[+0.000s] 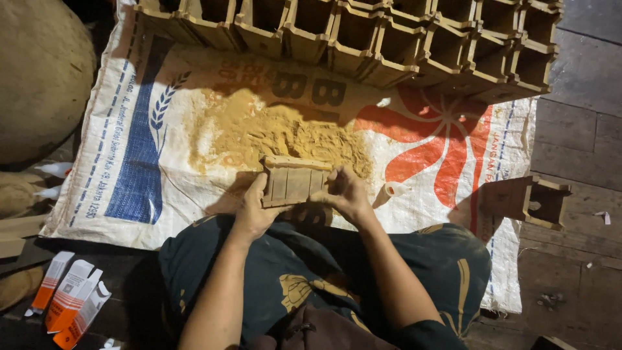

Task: Assembling small wooden boxes by gluing pre-cut pieces together on a workshop floor.

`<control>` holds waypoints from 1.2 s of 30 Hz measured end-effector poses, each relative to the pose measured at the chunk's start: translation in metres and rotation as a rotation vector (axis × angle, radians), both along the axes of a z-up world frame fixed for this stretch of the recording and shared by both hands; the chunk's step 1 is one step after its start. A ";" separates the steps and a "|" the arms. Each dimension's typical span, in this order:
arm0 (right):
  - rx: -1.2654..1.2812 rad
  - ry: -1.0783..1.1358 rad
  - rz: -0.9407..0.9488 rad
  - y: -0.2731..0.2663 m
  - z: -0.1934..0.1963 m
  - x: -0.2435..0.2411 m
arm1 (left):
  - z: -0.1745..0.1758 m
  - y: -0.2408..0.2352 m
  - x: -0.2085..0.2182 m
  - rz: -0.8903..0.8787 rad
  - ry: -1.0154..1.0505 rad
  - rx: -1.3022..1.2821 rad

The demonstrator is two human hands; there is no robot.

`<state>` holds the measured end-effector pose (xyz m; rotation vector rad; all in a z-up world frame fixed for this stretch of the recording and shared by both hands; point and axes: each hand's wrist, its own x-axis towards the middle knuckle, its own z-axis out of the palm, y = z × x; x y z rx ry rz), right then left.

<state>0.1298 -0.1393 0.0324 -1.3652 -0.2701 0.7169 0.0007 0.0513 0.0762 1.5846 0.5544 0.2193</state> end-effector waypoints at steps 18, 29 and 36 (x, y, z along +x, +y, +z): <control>-0.621 -1.037 -0.276 0.008 0.000 0.014 | 0.005 0.004 0.006 0.248 -0.016 -0.017; -0.908 -1.384 0.036 0.019 -0.048 0.010 | -0.005 0.012 0.003 0.258 -0.083 0.006; -0.351 -0.637 0.032 0.000 -0.012 0.024 | -0.039 0.019 -0.004 0.221 -0.041 0.058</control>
